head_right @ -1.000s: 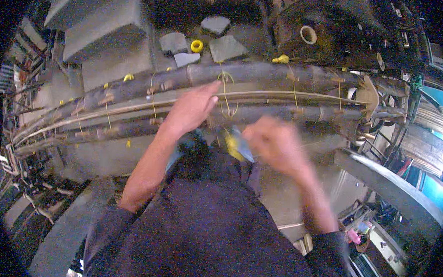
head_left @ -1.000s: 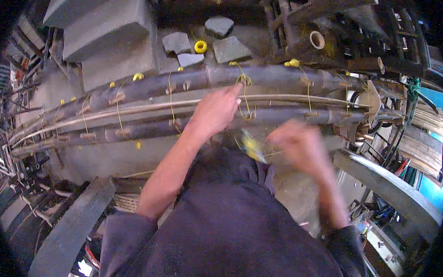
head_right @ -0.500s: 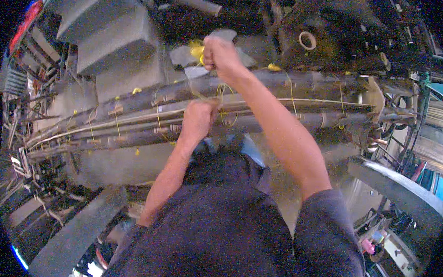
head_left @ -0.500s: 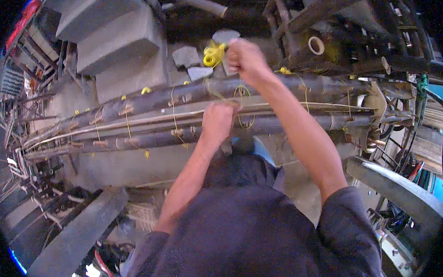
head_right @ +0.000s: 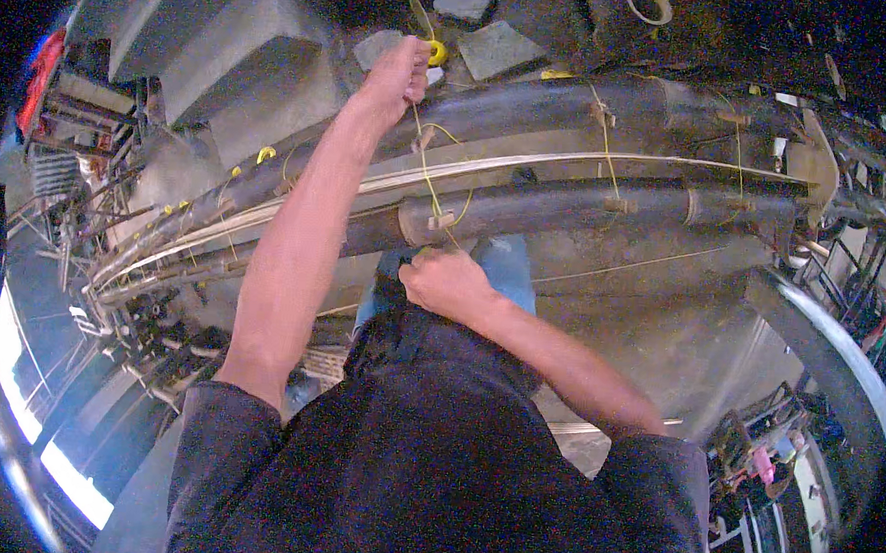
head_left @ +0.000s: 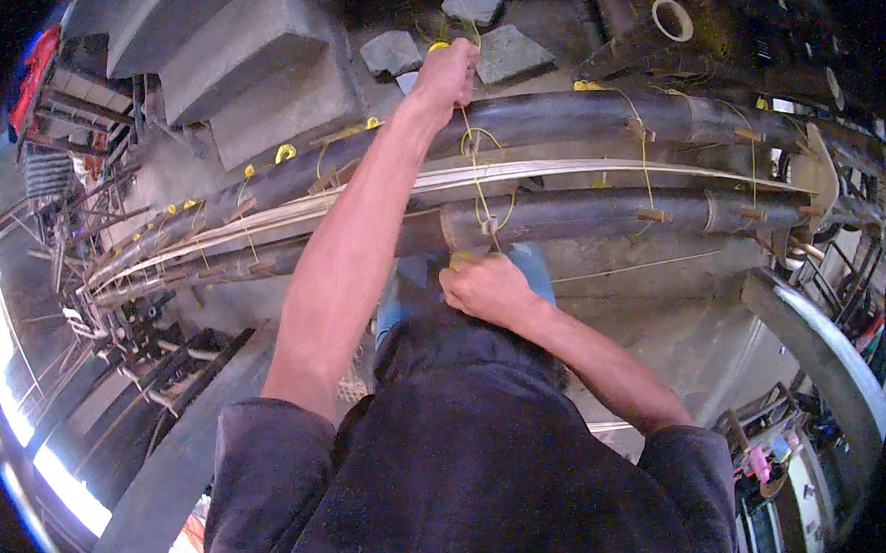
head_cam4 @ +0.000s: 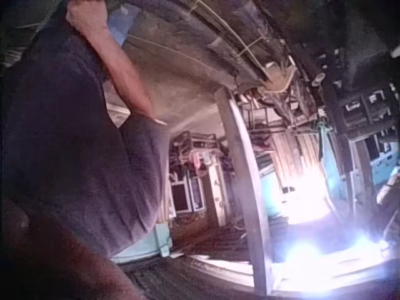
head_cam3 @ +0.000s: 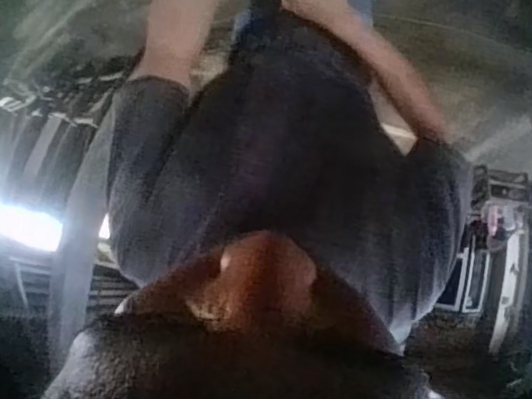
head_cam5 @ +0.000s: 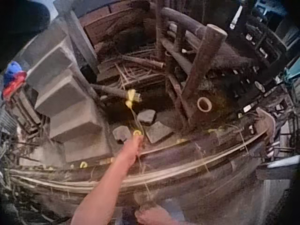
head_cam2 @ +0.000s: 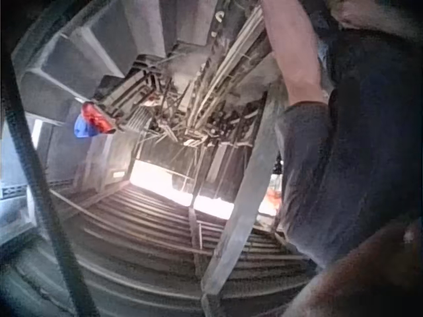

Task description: The person repeatedly ties yellow rope around long bamboo poles laid on a wooden rack in a workshop. They pull the rope, wrap it around the poles, and secure it with knots at regular intervals. The person occasionally walks along the rack to reach different sections.

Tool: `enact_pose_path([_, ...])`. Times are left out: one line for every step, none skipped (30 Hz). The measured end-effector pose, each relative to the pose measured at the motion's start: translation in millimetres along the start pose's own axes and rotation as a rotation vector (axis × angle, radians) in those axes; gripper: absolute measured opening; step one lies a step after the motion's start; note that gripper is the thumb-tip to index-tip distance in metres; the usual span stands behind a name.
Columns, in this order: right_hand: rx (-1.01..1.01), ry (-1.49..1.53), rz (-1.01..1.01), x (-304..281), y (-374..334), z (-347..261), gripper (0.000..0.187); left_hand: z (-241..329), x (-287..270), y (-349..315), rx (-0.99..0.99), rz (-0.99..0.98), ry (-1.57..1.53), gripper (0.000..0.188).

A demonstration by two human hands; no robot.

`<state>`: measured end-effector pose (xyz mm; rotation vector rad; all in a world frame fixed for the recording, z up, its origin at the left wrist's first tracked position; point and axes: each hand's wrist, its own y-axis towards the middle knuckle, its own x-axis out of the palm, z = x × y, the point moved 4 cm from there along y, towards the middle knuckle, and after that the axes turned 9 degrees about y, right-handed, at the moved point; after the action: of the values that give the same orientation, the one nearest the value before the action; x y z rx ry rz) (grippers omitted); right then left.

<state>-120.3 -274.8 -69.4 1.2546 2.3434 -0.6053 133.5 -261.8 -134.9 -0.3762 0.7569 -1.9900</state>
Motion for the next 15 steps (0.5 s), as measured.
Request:
enact_pose_path([-0.029, 0.036, 0.044, 2, 3, -6, 0.016, -7, -9, 14, 0.006, -0.022, -0.058, 0.032])
enact_pose_path([-0.061, 0.030, 0.132, -20, 8, -17, 0.019, -4, -19, 21, 0.019, -0.039, -0.129, 0.034])
enact_pose_path([-0.097, 0.024, 0.217, -48, 10, -30, 0.023, 2, -39, 27, 0.084, 0.029, 0.092, 0.036])
enact_pose_path([-0.137, 0.017, 0.304, -75, 14, -44, 0.029, 14, -60, 25, 0.151, 0.102, 0.313, 0.038])
enact_pose_path([-0.132, -0.110, 0.352, -93, 29, -51, 0.042, 25, -83, 16, 0.217, 0.179, 0.538, 0.041])
enact_pose_path([-0.090, -0.314, 0.320, -101, 54, -58, 0.039, 36, -106, 5, 0.299, 0.266, 0.704, 0.040])
enact_pose_path([0.022, -0.438, 0.216, -97, 71, -45, 0.033, 46, -122, -16, 0.444, 0.276, 0.649, 0.040])
enact_pose_path([0.139, -0.504, 0.172, -93, 79, -38, 0.025, 48, -139, -47, 0.578, 0.282, 0.592, 0.040])
enact_pose_path([0.256, -0.570, 0.118, -91, 84, -34, 0.018, 46, -156, -82, 0.706, 0.292, 0.523, 0.039])
enact_pose_path([0.259, -0.454, 0.344, -97, 78, -57, 0.012, 35, -170, -123, 0.649, 0.237, 0.389, 0.038])
enact_pose_path([0.240, -0.332, 0.553, -99, 63, -87, 0.007, 17, -183, -173, 0.587, 0.203, 0.250, 0.037])
enact_pose_path([0.292, -0.144, 0.660, -90, 46, -99, 0.005, -19, -188, -207, 0.390, 0.151, -0.107, 0.033])
enact_pose_path([0.352, 0.063, 0.763, -78, 30, -104, 0.003, -59, -189, -232, 0.237, 0.089, -0.294, 0.031])
enact_pose_path([0.532, 0.186, 0.799, -55, 13, -96, 0.003, -98, -186, -253, 0.060, 0.018, -0.476, 0.030])
enact_pose_path([0.716, 0.298, 0.834, -23, -4, -84, 0.003, -125, -172, -263, -0.068, -0.031, -0.579, 0.032])
